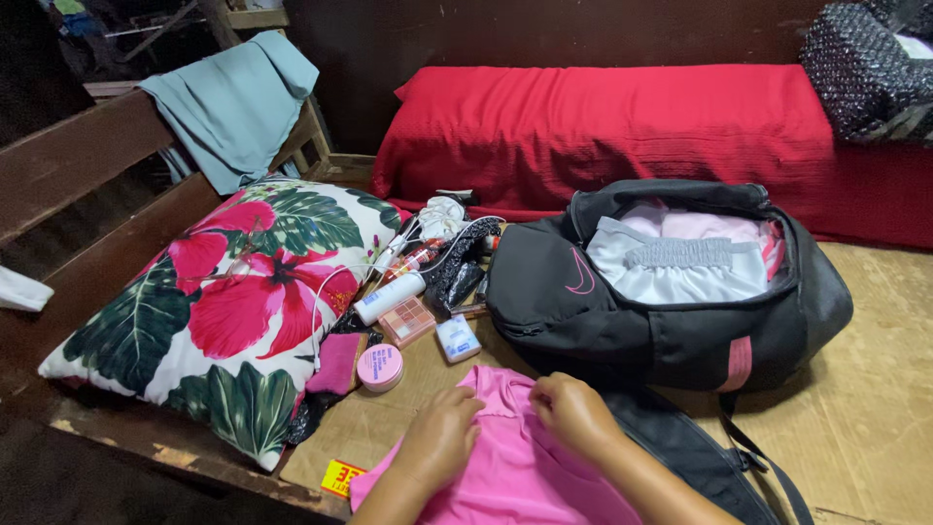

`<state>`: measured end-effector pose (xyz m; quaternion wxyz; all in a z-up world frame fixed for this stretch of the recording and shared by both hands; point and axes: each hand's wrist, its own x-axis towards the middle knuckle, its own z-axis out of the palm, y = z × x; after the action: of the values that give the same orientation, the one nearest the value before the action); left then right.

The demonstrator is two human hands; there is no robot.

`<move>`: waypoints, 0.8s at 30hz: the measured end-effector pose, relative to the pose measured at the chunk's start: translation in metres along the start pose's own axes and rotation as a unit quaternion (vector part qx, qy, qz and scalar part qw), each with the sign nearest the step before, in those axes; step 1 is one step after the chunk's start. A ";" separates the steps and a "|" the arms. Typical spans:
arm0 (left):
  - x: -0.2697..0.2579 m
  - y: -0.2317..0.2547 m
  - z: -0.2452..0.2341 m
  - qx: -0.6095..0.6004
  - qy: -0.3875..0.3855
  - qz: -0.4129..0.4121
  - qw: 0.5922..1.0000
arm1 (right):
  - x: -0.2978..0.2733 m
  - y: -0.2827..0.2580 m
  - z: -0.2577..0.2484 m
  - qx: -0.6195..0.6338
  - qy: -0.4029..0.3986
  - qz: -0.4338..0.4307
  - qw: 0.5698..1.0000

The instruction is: The person folds a pair of white shorts and a pink garment on the bed and places them into an open backpack. They then pick up a small pink jar, a white lotion bottle, and other small personal items from the bed and place them into the backpack, arranging the contents inside.

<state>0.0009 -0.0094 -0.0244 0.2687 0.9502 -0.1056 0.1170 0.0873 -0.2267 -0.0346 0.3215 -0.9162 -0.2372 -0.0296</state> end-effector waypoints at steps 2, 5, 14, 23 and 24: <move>0.005 -0.006 0.010 0.014 -0.033 0.002 0.999 | 0.007 -0.001 0.014 0.002 0.041 -0.015 0.999; 0.008 -0.014 0.022 0.042 -0.074 0.002 0.996 | 0.016 -0.003 0.028 -0.014 0.083 -0.050 0.995; 0.016 -0.013 0.020 0.116 -0.261 -0.074 0.955 | 0.036 0.000 0.038 -0.031 0.065 -0.037 0.997; 0.026 -0.003 0.012 0.125 -0.300 -0.111 0.939 | 0.040 0.004 0.031 -0.033 0.107 -0.037 0.993; 0.027 -0.002 0.012 0.130 -0.304 -0.119 0.936 | 0.040 0.003 0.030 -0.043 0.111 -0.049 0.992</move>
<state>0.0290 -0.0177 -0.0272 0.1100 0.9726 -0.0521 -0.1979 0.1215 -0.1941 -0.0520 0.3048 -0.9075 -0.2428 -0.1569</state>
